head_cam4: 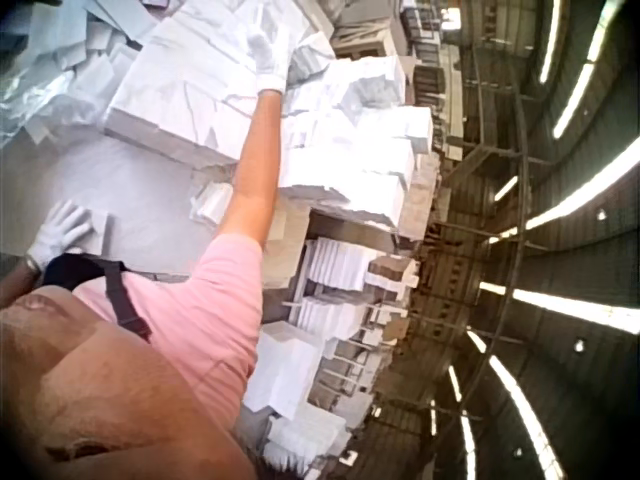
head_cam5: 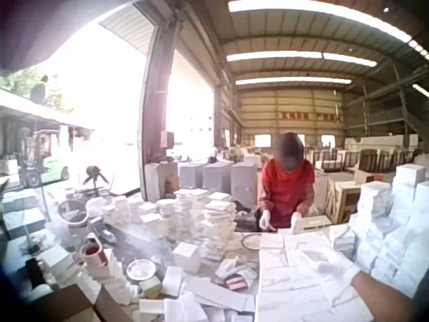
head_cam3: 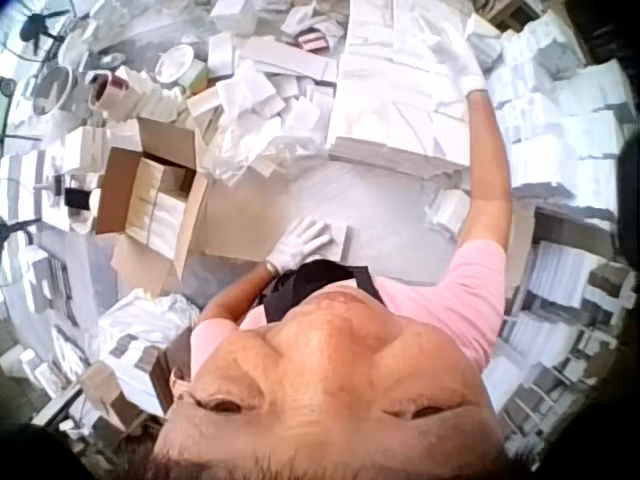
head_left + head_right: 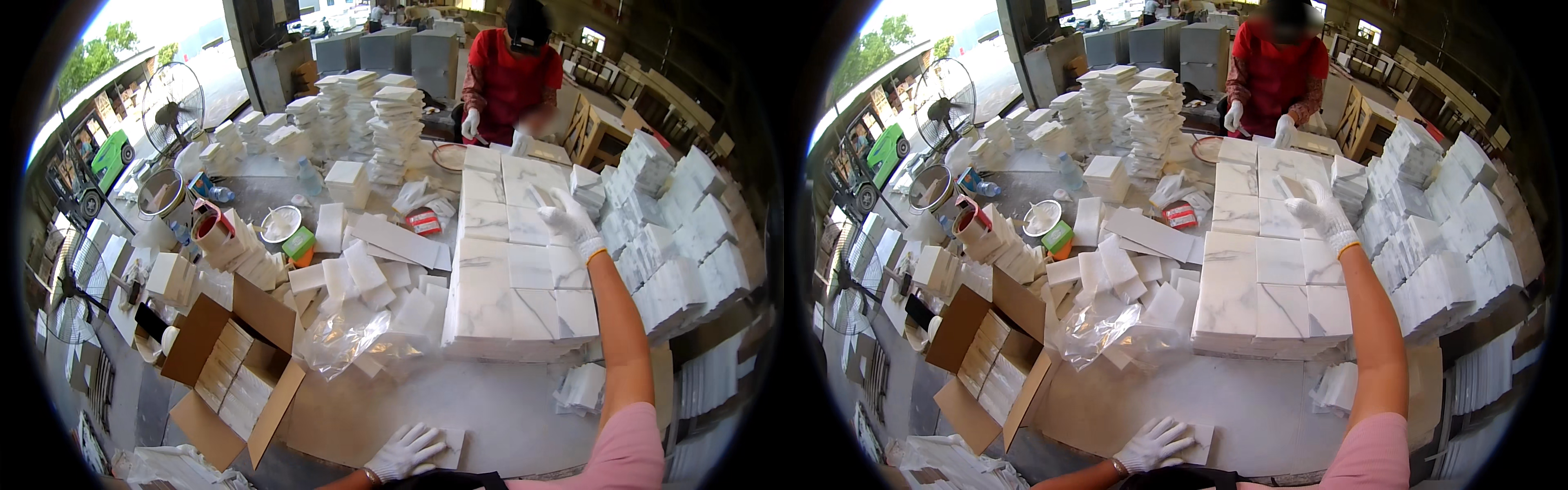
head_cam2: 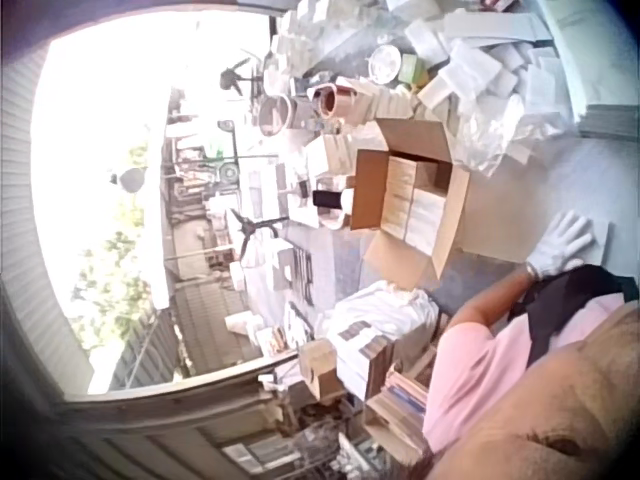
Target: The person picks up small white rectangular blocks from a table, wraps each one in a clear plastic bag, and places the wrapped items into a cardboard box. The process is repeated continuously with multiple blocks.
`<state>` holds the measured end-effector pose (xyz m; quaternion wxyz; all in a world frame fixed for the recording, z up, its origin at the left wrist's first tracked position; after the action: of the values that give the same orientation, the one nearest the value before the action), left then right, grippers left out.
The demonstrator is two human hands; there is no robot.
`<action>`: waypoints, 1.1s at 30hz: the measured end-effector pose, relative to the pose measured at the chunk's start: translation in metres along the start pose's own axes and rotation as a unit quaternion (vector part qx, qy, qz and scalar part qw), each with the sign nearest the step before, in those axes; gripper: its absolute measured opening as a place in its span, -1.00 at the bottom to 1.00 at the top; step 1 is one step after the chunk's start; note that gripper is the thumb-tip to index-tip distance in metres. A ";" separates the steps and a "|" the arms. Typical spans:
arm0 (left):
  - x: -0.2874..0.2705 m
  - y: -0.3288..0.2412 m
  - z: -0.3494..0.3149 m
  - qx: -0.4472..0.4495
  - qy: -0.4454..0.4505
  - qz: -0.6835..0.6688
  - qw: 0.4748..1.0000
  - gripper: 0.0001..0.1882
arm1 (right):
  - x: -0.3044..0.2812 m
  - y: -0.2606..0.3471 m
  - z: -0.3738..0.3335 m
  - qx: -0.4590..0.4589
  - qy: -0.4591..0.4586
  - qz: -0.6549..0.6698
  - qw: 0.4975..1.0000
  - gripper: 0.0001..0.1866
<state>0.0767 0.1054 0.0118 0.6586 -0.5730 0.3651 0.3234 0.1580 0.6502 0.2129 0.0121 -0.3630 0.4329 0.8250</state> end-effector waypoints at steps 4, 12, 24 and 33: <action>-0.001 -0.001 -0.014 -0.029 -0.011 0.019 0.999 -0.41 | 0.035 0.156 -0.101 0.016 0.097 0.132 0.986 0.05; 0.016 0.004 -0.033 -0.066 0.005 0.015 0.998 -0.39 | 0.154 0.189 -0.302 0.067 0.255 0.201 0.944 0.07; -0.004 -0.013 -0.088 -0.035 0.011 -0.054 0.998 -0.64 | 0.264 0.184 -0.410 -0.292 0.277 -0.148 0.903 0.05; -0.005 -0.007 -0.094 -0.058 -0.027 -0.096 0.993 -0.68 | 0.269 0.187 -0.422 -0.278 0.291 -0.202 0.893 0.09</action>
<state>0.0698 0.0113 0.0130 0.6620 -0.6336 0.2711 0.2944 0.1457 0.1492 0.0284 -0.0496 -0.6546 0.0872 0.7492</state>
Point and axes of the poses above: each hand's wrist, its own z-axis towards the middle knuckle, its own x-axis out of the palm, y = z × x, the point moved 10 cm from there along z, towards the middle knuckle, and after that the axes turned 15 degrees about -x, right-handed, at the moved point
